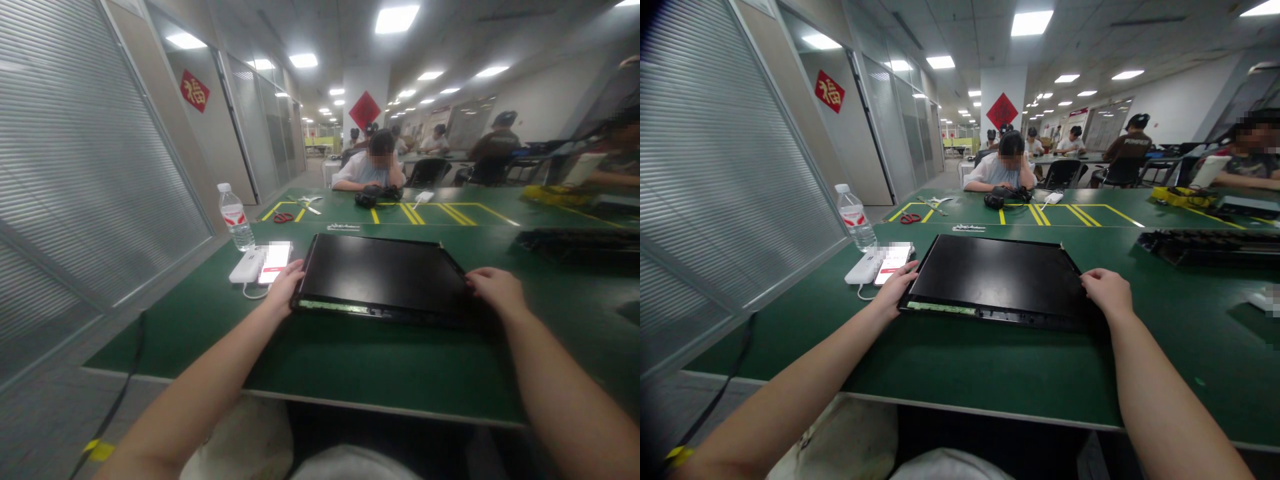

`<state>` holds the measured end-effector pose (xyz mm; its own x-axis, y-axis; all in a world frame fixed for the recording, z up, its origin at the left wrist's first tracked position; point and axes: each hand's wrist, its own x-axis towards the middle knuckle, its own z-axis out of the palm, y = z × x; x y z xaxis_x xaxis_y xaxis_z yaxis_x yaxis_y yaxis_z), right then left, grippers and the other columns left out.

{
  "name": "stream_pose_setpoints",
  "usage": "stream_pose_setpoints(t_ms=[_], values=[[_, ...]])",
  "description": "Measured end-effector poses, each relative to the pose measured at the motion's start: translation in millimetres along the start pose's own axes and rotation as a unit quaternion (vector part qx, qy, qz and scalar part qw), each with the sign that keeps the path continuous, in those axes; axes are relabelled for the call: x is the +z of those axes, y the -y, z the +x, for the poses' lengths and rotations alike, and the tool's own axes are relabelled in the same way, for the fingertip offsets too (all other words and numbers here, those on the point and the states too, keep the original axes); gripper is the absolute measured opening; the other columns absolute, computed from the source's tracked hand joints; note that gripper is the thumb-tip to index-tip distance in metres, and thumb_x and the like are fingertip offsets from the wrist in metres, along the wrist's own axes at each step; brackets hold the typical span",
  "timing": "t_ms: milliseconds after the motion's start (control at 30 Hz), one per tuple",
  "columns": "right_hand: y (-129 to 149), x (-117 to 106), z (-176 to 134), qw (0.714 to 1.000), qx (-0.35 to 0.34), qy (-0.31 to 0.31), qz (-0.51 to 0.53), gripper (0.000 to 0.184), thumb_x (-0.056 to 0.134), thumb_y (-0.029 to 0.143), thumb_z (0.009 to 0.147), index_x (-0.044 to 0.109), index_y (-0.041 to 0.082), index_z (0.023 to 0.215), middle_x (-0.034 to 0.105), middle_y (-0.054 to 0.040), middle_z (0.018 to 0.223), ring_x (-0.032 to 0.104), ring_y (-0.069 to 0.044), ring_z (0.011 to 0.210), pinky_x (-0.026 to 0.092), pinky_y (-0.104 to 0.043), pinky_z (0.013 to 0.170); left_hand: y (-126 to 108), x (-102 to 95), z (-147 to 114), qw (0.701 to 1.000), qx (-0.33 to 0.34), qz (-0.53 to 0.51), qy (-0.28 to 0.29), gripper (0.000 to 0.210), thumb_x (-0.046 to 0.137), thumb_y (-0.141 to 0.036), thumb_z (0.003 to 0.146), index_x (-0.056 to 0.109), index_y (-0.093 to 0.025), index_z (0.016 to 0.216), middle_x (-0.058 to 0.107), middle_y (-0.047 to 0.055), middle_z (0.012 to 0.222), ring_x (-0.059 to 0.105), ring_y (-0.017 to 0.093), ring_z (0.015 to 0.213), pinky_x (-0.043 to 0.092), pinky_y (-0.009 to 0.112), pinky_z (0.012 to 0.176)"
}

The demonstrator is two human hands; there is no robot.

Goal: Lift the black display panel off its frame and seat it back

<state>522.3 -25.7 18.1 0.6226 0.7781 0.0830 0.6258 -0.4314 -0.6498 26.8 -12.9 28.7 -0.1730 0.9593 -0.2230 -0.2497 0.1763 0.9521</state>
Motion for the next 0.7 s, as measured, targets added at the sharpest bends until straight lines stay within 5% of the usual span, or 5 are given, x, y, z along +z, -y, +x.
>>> stream_pose_setpoints(t_ms=[267,700], values=[[-7,3,6,1.000,-0.010,-0.001,-0.008,0.015,0.070,0.033,0.080,0.083,0.027,0.084,0.080,-0.0057,0.075,0.076,-0.027,0.067,0.057,-0.039,0.069,-4,1.0,-5,0.999,-0.029,-0.029,0.026,0.066,0.081,-0.003,0.091,0.068,-0.017,0.154,0.088,0.012,0.112,0.086,0.022,0.081,0.071,0.029,0.072],[-4,2,4,1.000,-0.012,-0.001,-0.007,0.012,0.072,0.031,0.085,0.081,0.024,0.084,0.081,-0.0083,0.077,0.073,-0.026,0.066,0.053,-0.037,0.067,-12,8.1,-17,0.996,-0.055,-0.057,0.038,0.071,0.071,0.008,0.090,0.062,-0.013,0.158,0.087,0.005,0.090,0.072,0.014,0.050,0.064,0.024,0.053]])
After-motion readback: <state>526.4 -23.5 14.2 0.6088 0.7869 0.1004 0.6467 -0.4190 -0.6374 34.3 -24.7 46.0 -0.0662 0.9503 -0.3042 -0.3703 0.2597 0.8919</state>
